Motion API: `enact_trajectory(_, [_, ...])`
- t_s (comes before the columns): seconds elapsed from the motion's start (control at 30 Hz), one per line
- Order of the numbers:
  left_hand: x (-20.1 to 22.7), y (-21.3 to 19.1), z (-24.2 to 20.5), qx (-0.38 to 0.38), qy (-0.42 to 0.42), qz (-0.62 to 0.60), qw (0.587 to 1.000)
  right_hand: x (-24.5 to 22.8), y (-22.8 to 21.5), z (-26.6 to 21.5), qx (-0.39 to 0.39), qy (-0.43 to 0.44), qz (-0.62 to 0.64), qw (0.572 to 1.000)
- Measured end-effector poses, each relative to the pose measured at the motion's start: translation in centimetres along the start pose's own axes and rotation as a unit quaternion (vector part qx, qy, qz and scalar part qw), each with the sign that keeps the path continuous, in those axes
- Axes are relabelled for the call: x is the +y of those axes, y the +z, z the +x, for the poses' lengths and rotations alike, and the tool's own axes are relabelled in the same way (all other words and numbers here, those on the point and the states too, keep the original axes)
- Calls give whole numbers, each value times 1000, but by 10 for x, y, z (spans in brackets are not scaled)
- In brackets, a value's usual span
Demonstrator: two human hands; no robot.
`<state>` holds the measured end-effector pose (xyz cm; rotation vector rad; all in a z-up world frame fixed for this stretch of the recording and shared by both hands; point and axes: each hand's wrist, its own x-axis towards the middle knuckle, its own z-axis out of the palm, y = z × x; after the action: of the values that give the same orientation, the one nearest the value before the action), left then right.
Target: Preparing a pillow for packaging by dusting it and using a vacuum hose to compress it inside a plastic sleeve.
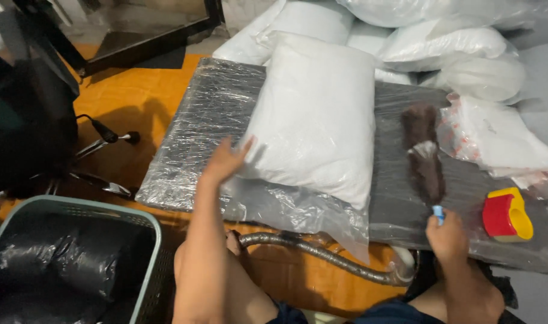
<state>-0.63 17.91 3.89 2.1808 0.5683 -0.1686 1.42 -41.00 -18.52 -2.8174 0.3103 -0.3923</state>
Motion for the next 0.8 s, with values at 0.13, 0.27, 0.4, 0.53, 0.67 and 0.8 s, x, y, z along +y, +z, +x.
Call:
enact_trajectory(0.13, [-9, 38, 15, -71, 94, 61, 991, -35, -28, 17, -71, 118, 275, 952])
enact_trajectory(0.27, [-1, 44, 8, -70, 72, 126, 987, -98, -67, 3, -6, -25, 245, 969])
enact_trajectory(0.4, [-16, 40, 18, -58, 93, 94, 989, -167, -117, -21, -103, -84, 196, 972])
enact_trajectory(0.53, [-16, 10, 14, 24, 18, 13, 999, -169, -105, -67, -119, -242, 118, 956])
enact_trajectory(0.67, [-20, -16, 13, 244, 87, -119, 959, -170, -137, -69, 56, -578, -73, 811])
enact_trajectory(0.8, [-30, -18, 17, 298, 153, -185, 924, -166, -141, -68, 11, -259, 186, 948])
